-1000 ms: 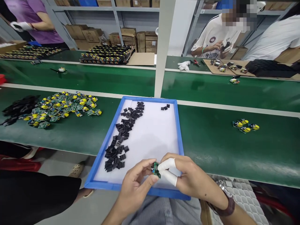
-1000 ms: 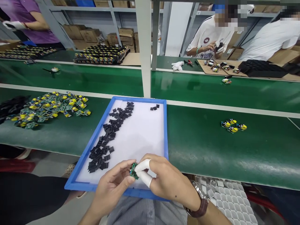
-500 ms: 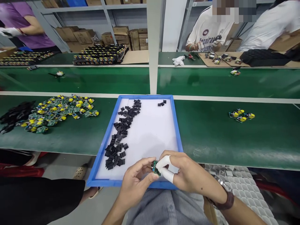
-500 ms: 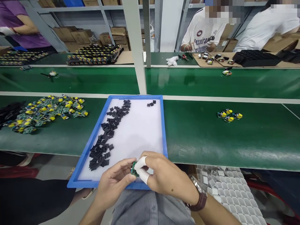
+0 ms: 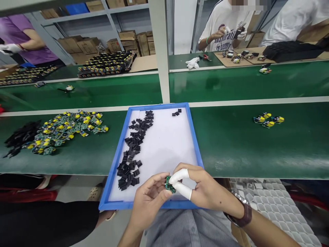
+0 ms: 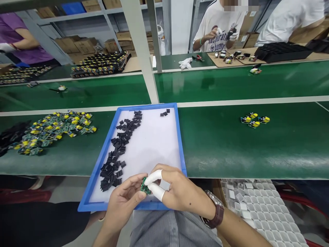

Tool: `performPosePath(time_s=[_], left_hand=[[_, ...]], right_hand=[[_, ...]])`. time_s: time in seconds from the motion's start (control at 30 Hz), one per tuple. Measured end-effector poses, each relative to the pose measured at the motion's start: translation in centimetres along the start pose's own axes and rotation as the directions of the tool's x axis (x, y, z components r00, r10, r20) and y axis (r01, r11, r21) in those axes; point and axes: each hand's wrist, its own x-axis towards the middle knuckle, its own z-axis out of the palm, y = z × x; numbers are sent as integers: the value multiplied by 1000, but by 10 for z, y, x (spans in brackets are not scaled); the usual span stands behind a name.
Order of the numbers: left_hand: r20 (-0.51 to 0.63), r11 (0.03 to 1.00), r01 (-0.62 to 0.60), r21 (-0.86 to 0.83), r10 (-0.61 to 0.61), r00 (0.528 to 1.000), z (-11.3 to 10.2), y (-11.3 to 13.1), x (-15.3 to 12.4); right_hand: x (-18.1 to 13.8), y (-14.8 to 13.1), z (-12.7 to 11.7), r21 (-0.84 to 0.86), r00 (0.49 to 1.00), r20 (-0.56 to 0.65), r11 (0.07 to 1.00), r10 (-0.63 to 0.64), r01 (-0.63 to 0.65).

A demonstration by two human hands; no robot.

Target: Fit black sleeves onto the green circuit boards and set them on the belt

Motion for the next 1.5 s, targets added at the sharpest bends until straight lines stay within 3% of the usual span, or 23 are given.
performPosePath(time_s=[0.27,0.4,0.57,0.67,0.77,1.03,1.1,1.23,1.33,1.5], left_hand=[[52,997,-18,76,14,999,-3,-8,-1],[-3,994,-42,100,42,999,-1,-7,2],[-28,979,-187,82,190,981,4,-5,3],[-23,945,-311,102,315,949,5,-8,1],[-23,886,-413,211,427,904,3,-13,-3],[-109,864,-435,252,472,875,8,-20,-11],[-127,863,-434,257,475,871,9,-21,-12],[-125,848,-446,288,495,860,7,-24,-13],[-97,821,-469,325,523,847,5,-26,-12],[-56,797,-516,314,559,827,6,-24,-10]], right_hand=[[-2,-8,-6,-132,996,69,990,53,-43],[0,-8,-4,-241,999,41,970,-10,19],[5,5,4,23,990,-79,993,114,-113],[5,9,10,155,965,-156,970,211,-187],[3,8,15,217,961,-170,959,220,-181],[-1,5,28,393,935,-188,896,301,-209],[-1,4,30,374,939,-196,906,284,-197],[-2,-2,29,135,953,-272,986,135,-101],[0,-3,26,126,958,-247,985,149,-121],[5,2,20,428,928,-68,851,367,-305]])
